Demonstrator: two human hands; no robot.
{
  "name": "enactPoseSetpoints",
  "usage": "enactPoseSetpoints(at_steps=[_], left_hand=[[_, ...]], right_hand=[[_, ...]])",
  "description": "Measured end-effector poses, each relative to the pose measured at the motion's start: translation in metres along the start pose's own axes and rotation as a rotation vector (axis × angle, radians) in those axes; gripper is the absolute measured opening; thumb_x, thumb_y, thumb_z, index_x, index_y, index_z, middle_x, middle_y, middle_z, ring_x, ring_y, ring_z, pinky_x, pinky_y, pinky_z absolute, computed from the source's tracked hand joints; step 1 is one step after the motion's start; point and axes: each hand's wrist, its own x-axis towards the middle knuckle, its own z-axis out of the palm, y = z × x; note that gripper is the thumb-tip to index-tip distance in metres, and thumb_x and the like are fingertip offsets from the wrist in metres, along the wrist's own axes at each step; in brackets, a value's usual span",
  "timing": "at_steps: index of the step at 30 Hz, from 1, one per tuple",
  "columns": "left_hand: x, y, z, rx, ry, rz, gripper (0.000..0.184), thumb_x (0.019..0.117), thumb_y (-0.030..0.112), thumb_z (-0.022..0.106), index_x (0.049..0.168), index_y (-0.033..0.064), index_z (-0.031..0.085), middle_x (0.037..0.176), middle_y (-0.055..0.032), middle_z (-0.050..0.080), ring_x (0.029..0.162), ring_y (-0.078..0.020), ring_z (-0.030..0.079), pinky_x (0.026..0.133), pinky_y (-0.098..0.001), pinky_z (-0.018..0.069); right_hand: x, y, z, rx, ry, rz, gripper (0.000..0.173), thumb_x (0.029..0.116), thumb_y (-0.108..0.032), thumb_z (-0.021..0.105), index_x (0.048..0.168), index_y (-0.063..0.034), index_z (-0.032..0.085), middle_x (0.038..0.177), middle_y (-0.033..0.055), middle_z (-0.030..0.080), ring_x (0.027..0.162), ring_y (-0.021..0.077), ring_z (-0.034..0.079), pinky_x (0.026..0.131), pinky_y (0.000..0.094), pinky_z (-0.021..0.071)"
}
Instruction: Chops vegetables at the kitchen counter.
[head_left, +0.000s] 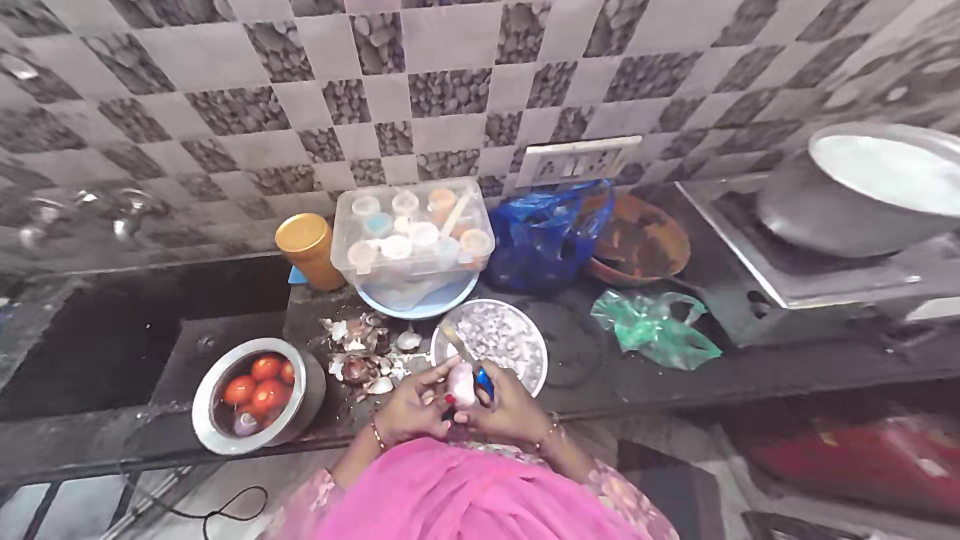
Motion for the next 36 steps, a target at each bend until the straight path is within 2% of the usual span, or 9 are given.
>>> enactPoseSetpoints(at_steps=[4, 8, 11, 13, 17, 24, 26, 30, 36], left_hand=[[0.002, -0.009, 0.005, -0.037, 0.010, 0.007, 0.078, 0.0808, 0.008, 0.081, 0.146, -0.0079, 0.042, 0.127, 0.0026, 0.068, 0.108, -0.0058, 0.068, 0.097, -0.0270, 0.0561], [0.005, -0.012, 0.010, -0.082, -0.020, 0.010, 0.076, 0.0808, 0.008, 0.082, 0.147, -0.0020, 0.046, 0.129, 0.0055, 0.068, 0.111, -0.0054, 0.066, 0.097, -0.0266, 0.0556], [0.006, -0.009, 0.015, -0.054, 0.038, -0.042, 0.080, 0.0775, 0.009, 0.083, 0.145, -0.0092, 0.043, 0.128, 0.0046, 0.067, 0.110, -0.0036, 0.066, 0.098, -0.0248, 0.0549], [0.007, -0.008, 0.018, -0.030, 0.070, -0.089, 0.080, 0.0774, 0.010, 0.081, 0.143, -0.0120, 0.041, 0.125, 0.0035, 0.068, 0.107, -0.0031, 0.066, 0.095, -0.0241, 0.0553], [0.008, -0.011, 0.022, -0.062, 0.098, -0.137, 0.079, 0.0774, 0.011, 0.082, 0.143, -0.0086, 0.042, 0.119, 0.0057, 0.069, 0.101, -0.0025, 0.068, 0.090, -0.0233, 0.0568], [0.019, -0.017, 0.026, -0.100, 0.154, -0.238, 0.070, 0.0769, 0.000, 0.072, 0.141, -0.0074, 0.044, 0.115, 0.0019, 0.069, 0.097, -0.0058, 0.068, 0.087, -0.0255, 0.0578], [0.023, -0.022, 0.025, -0.129, 0.150, -0.237, 0.070, 0.0764, 0.001, 0.074, 0.140, -0.0066, 0.046, 0.114, 0.0016, 0.070, 0.097, -0.0066, 0.069, 0.087, -0.0261, 0.0578], [0.029, -0.030, 0.020, -0.163, 0.158, -0.264, 0.057, 0.0779, 0.008, 0.078, 0.130, 0.0010, 0.055, 0.105, 0.0038, 0.072, 0.091, -0.0055, 0.069, 0.082, -0.0250, 0.0581], [0.037, -0.035, 0.015, -0.166, 0.193, -0.339, 0.052, 0.0803, 0.004, 0.071, 0.129, 0.0019, 0.053, 0.100, 0.0050, 0.071, 0.085, -0.0038, 0.068, 0.077, -0.0223, 0.0573]], right_hand=[[-0.002, -0.001, -0.005, -0.011, -0.052, 0.021, 0.072, 0.0770, -0.057, 0.080, 0.107, 0.0046, 0.059, 0.073, -0.0003, 0.056, 0.064, 0.0030, 0.051, 0.060, 0.0223, 0.0461], [-0.005, 0.005, -0.005, -0.005, -0.048, 0.017, 0.073, 0.0799, -0.062, 0.075, 0.108, 0.0043, 0.059, 0.078, 0.0023, 0.061, 0.068, 0.0043, 0.056, 0.063, 0.0242, 0.0500], [-0.005, 0.009, -0.004, -0.031, -0.020, -0.019, 0.075, 0.0818, -0.063, 0.072, 0.108, 0.0059, 0.060, 0.079, 0.0045, 0.063, 0.069, 0.0059, 0.059, 0.064, 0.0261, 0.0514], [-0.007, 0.014, -0.003, -0.029, -0.003, -0.034, 0.071, 0.0838, -0.059, 0.071, 0.107, 0.0069, 0.060, 0.079, 0.0047, 0.063, 0.068, 0.0059, 0.058, 0.063, 0.0257, 0.0515], [-0.011, 0.019, 0.001, 0.010, 0.035, -0.016, 0.064, 0.0852, -0.055, 0.073, 0.102, 0.0059, 0.060, 0.075, 0.0025, 0.061, 0.064, 0.0026, 0.056, 0.060, 0.0222, 0.0495], [-0.013, 0.028, 0.003, -0.015, 0.068, 0.092, 0.056, 0.0906, -0.050, 0.067, 0.101, 0.0049, 0.063, 0.076, 0.0059, 0.064, 0.065, 0.0097, 0.060, 0.061, 0.0308, 0.0532], [-0.012, 0.033, 0.003, -0.013, 0.078, 0.107, 0.054, 0.0915, -0.049, 0.066, 0.101, 0.0042, 0.064, 0.076, 0.0056, 0.065, 0.066, 0.0098, 0.062, 0.062, 0.0316, 0.0544], [-0.008, 0.038, 0.003, -0.021, 0.077, 0.183, 0.045, 0.0935, -0.044, 0.064, 0.095, 0.0015, 0.063, 0.069, 0.0021, 0.058, 0.061, 0.0084, 0.056, 0.058, 0.0307, 0.0500], [-0.001, 0.044, 0.003, -0.026, 0.043, 0.257, 0.040, 0.0965, -0.039, 0.061, 0.091, 0.0008, 0.062, 0.068, 0.0015, 0.056, 0.060, 0.0080, 0.054, 0.059, 0.0298, 0.0478]])
